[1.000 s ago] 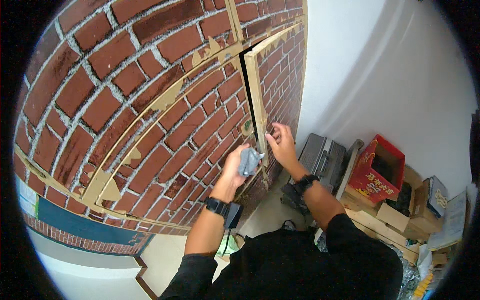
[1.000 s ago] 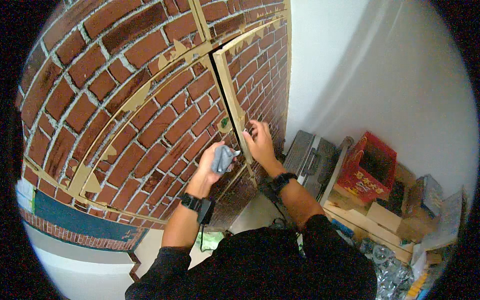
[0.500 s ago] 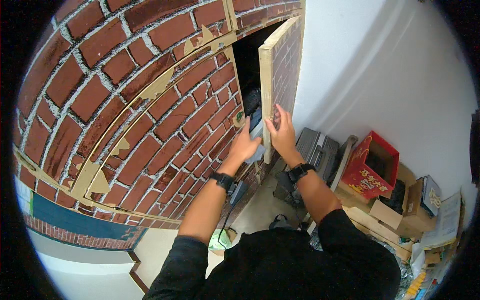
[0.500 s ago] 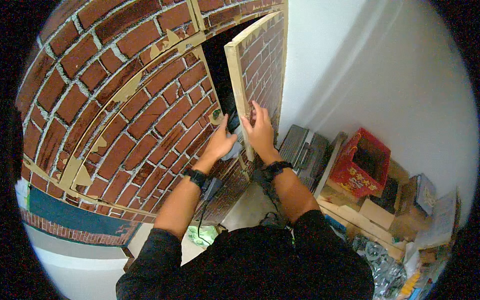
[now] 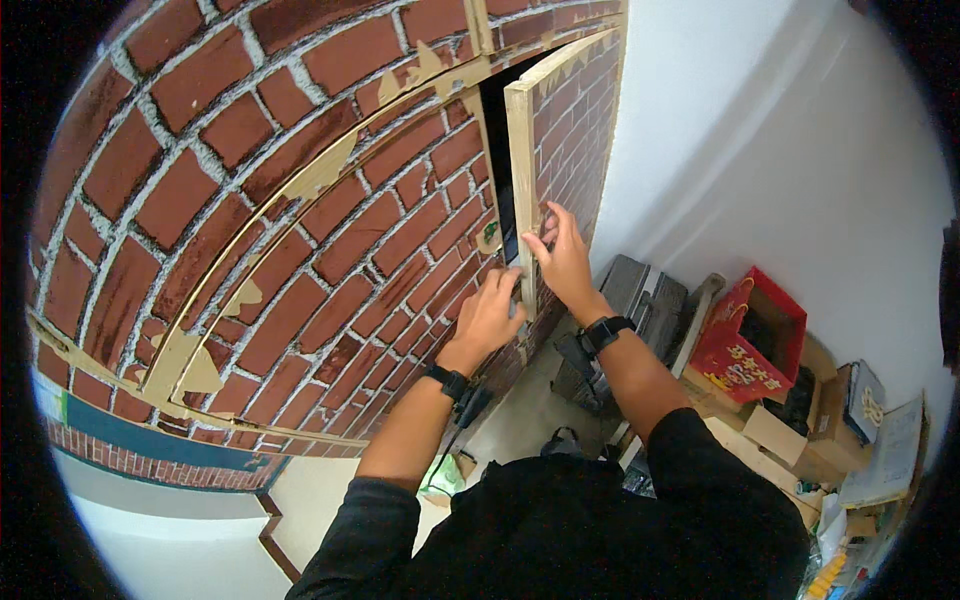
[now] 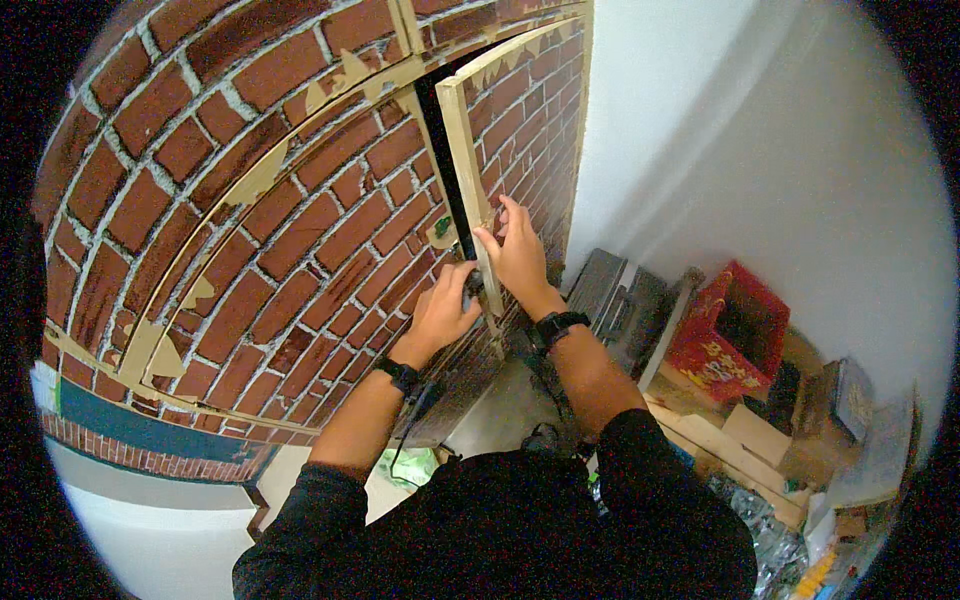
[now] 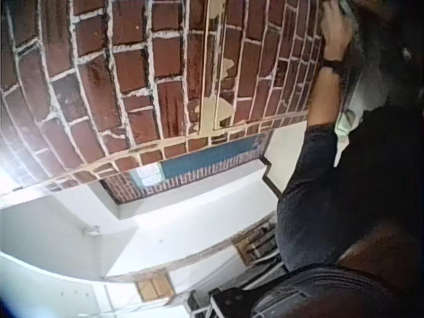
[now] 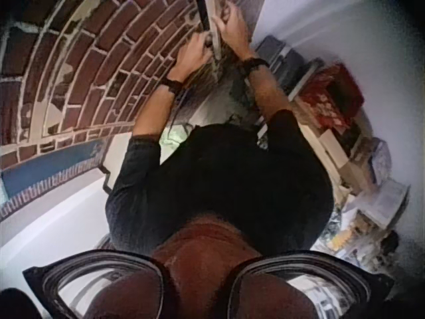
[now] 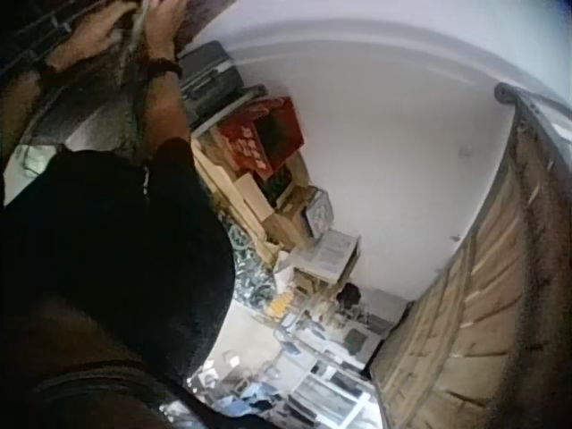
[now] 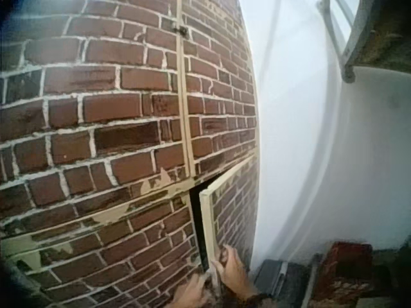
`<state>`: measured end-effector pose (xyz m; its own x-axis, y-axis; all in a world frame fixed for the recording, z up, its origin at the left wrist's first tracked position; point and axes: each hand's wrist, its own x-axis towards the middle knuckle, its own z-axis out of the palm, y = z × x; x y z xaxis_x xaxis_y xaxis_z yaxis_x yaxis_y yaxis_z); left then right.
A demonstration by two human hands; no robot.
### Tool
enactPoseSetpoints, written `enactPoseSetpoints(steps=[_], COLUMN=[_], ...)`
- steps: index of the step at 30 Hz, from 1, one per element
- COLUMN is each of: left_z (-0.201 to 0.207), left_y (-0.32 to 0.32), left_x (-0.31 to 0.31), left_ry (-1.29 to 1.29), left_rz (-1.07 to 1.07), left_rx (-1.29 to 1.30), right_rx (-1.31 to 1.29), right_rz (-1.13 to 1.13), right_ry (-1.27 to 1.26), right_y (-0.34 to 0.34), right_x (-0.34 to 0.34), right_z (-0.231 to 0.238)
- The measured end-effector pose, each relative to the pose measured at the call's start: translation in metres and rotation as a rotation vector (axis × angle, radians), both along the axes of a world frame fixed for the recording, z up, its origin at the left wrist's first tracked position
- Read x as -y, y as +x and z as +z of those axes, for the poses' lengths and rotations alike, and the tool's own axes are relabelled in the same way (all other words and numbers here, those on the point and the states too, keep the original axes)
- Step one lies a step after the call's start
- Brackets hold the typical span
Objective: The person wipes the interior surfaces of a wooden bunk bed and a brick-patterned wall section with a cloth, then handles a white electronic device and a red USB cable on a desk.
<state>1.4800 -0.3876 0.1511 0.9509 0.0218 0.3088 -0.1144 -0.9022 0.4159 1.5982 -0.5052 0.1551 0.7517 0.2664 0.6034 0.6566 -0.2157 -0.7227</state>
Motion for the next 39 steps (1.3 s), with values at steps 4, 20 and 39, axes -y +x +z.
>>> enactPoseSetpoints(steps=[4, 20, 39], left_z=[0.001, -0.004, -0.042], left_y=[0.004, 0.021, 0.002], left_x=[0.001, 0.009, 0.001], left_ry=[0.032, -0.081, -0.493], left_rz=[0.027, 0.163, 0.034], left_rx=[-0.041, -0.026, 0.075], right_rx=[0.019, -0.023, -0.581], right_rz=[0.134, 0.111, -0.005], right_ry=[0.069, 0.159, 0.434], right_y=[0.011, 0.025, -0.045], right_x=[-0.015, -0.032, -0.006], right_z=[-0.018, -0.058, -0.083])
